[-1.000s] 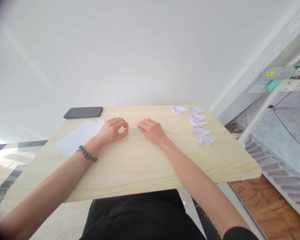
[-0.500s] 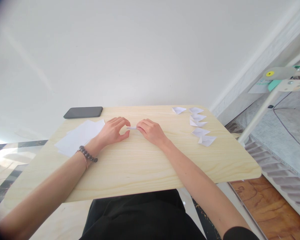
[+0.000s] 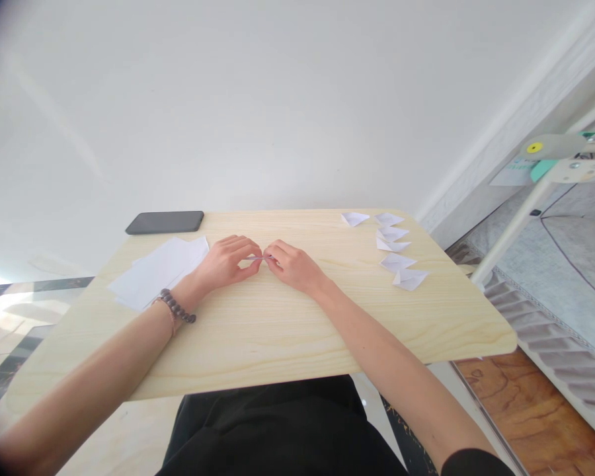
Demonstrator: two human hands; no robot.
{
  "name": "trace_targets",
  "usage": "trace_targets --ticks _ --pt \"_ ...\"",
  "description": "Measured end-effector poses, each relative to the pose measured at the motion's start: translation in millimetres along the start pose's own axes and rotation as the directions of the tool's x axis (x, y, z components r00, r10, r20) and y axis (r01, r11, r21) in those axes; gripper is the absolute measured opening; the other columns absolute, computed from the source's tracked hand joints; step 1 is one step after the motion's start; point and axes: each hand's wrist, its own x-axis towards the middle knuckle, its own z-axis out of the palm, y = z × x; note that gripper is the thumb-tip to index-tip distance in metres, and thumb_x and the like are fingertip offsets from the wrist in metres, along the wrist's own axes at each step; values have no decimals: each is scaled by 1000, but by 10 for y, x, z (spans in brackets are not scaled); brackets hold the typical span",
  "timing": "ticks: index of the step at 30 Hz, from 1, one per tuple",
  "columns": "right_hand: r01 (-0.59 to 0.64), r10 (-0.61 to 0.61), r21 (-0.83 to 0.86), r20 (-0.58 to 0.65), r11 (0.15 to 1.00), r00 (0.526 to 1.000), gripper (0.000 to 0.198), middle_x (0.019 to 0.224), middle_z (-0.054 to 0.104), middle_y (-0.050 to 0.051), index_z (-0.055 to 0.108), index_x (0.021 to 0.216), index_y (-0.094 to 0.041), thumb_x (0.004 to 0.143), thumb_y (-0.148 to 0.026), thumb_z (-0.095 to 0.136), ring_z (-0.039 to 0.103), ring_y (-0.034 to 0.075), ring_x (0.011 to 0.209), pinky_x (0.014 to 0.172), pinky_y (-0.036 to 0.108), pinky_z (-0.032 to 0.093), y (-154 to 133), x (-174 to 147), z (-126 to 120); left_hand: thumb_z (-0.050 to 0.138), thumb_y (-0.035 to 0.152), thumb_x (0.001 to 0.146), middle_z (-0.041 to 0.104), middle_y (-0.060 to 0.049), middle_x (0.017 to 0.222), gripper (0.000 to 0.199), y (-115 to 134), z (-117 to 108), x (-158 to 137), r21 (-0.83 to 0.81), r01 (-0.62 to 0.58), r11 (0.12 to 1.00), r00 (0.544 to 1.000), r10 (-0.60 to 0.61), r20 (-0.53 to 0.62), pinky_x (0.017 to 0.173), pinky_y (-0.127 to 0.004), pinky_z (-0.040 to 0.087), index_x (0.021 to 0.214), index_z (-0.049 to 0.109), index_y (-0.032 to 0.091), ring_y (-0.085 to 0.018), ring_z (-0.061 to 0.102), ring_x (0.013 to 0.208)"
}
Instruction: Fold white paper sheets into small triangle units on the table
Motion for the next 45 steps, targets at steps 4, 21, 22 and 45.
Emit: trace_targets --ticks 4,21,22,45 --pt "-14 15 26 -24 1000 1000 10 86 53 5 49 87 -19 84 -19 39 54 13 74 67 26 48 -8 2 -15 45 18 80 62 -3 80 11 -3 0 5 6 -14 1000 1000 14 -13 71 -28 40 83 55 17 -14 56 77" --pt "-43 43 2 -3 999 999 12 84 54 5 48 82 -19 87 -26 40 52 13 73 69 26 43 54 3 -62 43 19 83 63 -4 82 14 5 -10 6 -14 -33 999 999 33 -31 73 -28 42 84 57 18 -13 57 77" --pt "-49 49 6 -12 999 999 12 83 54 5 49 82 -19 86 -27 41 52 13 72 69 26 43 52 3 -67 43 19 83 63 -4 82 14 5 -11 6 -11 -31 999 999 31 -32 73 -28 42 84 57 18 -13 57 77" --pt "-123 123 12 6 992 992 18 76 52 2 47 77 -19 85 -34 43 49 11 65 61 24 40 84 -31 -111 47 26 82 63 -4 86 16 -14 -9 -36 -107 140 984 990 -140 12 71 -26 45 92 57 18 -14 58 79"
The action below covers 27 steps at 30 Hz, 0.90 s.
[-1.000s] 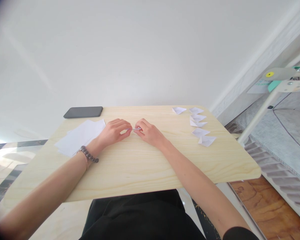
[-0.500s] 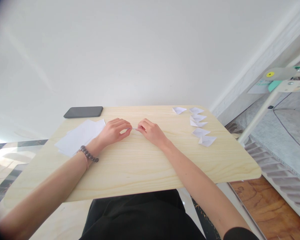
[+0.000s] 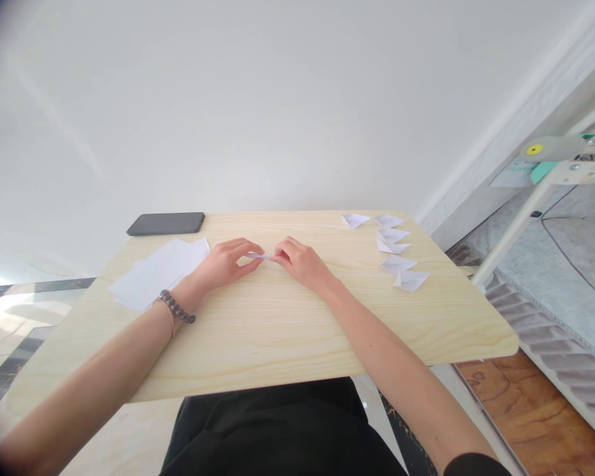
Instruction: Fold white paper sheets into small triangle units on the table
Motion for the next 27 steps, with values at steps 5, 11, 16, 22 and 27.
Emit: trace_targets --ticks 5,11,16,22,27 --pt "1 -1 21 2 1000 1000 16 77 51 2 46 77 -19 85 -32 45 49 11 66 62 24 39 -4 3 15 48 29 83 65 -2 89 18 -40 38 -27 -79 95 992 995 -95 -5 67 -22 46 92 60 20 -12 60 76" --pt "-14 15 19 -22 1000 1000 16 76 50 2 46 78 -19 86 -32 42 47 11 67 62 24 38 -29 15 15 48 34 83 68 -2 78 23 -19 46 -13 -44 151 988 988 -152 -27 59 -20 43 86 65 19 -11 59 61" --pt "-75 76 48 -12 996 997 16 78 51 2 46 77 -19 84 -33 45 49 12 68 63 25 40 33 6 24 43 38 85 69 -1 86 29 11 3 -19 -79 232 969 971 -226 85 64 -21 44 96 65 22 -13 62 68" --pt "-133 133 56 -7 990 991 15 79 54 1 48 81 -20 83 -35 46 52 11 67 63 24 40 46 2 21 38 36 87 68 -2 92 33 22 8 -30 -168 206 964 976 -190 106 68 -22 44 100 64 21 -16 63 76" --pt "-86 85 -12 -27 996 996 21 75 54 1 50 78 -19 87 -34 39 48 11 64 63 23 37 -3 16 16 41 39 85 67 -2 96 32 50 17 -15 -262 281 923 960 -270 79 73 -23 45 96 66 21 -16 63 81"
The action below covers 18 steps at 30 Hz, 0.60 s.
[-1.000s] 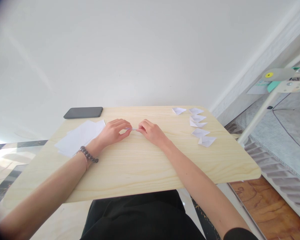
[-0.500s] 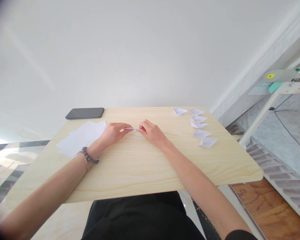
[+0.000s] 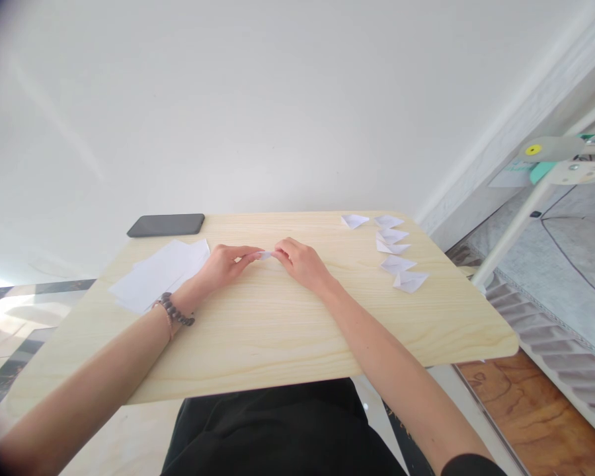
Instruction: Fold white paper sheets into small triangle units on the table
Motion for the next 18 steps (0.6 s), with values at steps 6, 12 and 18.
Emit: trace_targets --ticks 6,12,18 --pt "22 -22 11 -16 1000 1000 25 73 55 2 52 77 -18 87 -37 39 48 10 63 62 22 37 -5 -4 -12 48 42 80 68 0 92 33 18 -19 6 -84 138 987 990 -136 33 70 -21 45 100 64 21 -15 63 76" --pt "39 -40 -26 -19 999 999 23 75 57 2 53 79 -19 87 -35 39 50 11 65 62 22 37 10 2 -26 40 42 84 69 0 89 38 -11 -40 -2 -135 72 988 990 -54 133 71 -21 45 106 62 20 -15 62 76" --pt "51 -52 -65 -23 997 998 20 77 58 2 54 80 -19 87 -34 41 52 11 66 62 22 38 15 -5 -10 43 43 83 69 -2 90 37 5 -49 -5 -149 86 985 991 -69 117 69 -21 45 100 65 19 -16 62 78"
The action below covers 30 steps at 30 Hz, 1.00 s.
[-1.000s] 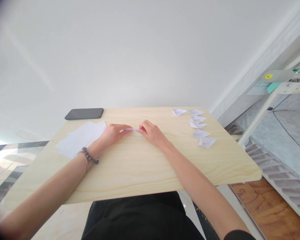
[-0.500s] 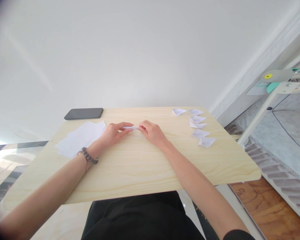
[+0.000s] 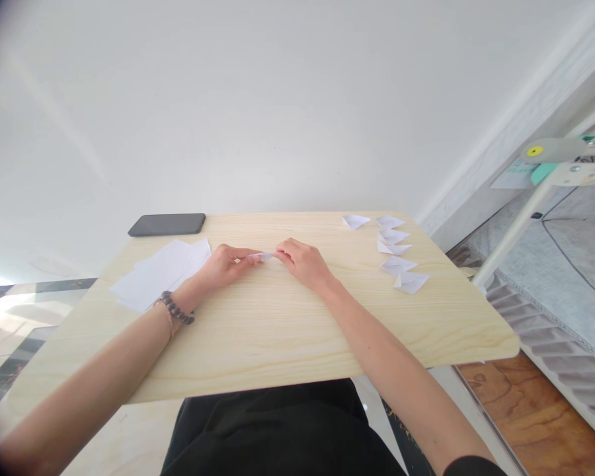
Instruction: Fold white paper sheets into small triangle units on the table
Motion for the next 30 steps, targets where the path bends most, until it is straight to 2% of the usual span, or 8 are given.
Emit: trace_targets --ticks 4,9,11,17,20,23,26,30 --pt "20 -20 0 -7 1000 1000 20 78 59 2 54 81 -19 87 -34 41 52 10 65 60 22 38 -20 -10 0 52 42 77 69 -1 88 32 9 17 11 -4 31 1000 998 -31 -59 68 -21 45 93 67 19 -15 62 74" --pt "70 -69 -30 17 997 997 21 78 60 3 54 80 -19 87 -33 40 52 11 66 61 22 37 -57 0 -8 52 37 78 68 1 80 23 -2 28 26 102 12 995 990 2 -139 65 -20 44 83 68 21 -11 59 66" --pt "63 -63 -51 16 997 998 21 78 61 3 54 80 -19 87 -32 41 53 11 66 61 22 37 -59 4 -15 53 38 77 68 1 78 23 -14 36 32 90 31 995 989 -17 -148 65 -21 44 82 68 21 -12 60 65" --pt "19 -27 -117 -66 993 997 21 73 61 2 54 74 -19 85 -32 43 52 10 61 60 23 36 -44 0 12 55 50 73 68 -7 77 37 -32 76 65 -202 176 963 958 -215 -190 62 -26 49 83 62 15 -18 63 71" --pt "46 -61 -171 -80 984 995 20 69 59 2 54 71 -18 84 -29 44 52 11 60 59 24 35 -57 3 62 52 51 74 66 -10 86 41 1 110 85 -384 175 907 960 -244 -137 61 -27 51 85 60 12 -20 63 79" --pt "64 -77 -164 -78 984 994 17 68 59 1 52 70 -18 82 -29 45 51 11 60 59 23 35 -92 9 90 51 50 76 65 -11 95 44 38 151 100 -509 174 843 961 -257 -98 68 -31 53 95 58 11 -20 62 85" --pt "45 -50 -93 -50 995 997 16 72 59 1 52 75 -18 81 -33 48 51 10 60 61 23 36 -132 10 70 51 49 76 59 -12 111 45 51 178 102 -572 164 804 963 -255 -82 76 -34 52 99 59 12 -20 61 90" --pt "-9 9 -1 -1 1000 1000 19 71 58 0 51 74 -18 81 -35 47 51 10 62 63 24 37 -152 4 37 53 49 76 49 -9 126 42 52 171 84 -560 170 811 971 -236 -47 83 -34 49 97 63 14 -24 56 101"
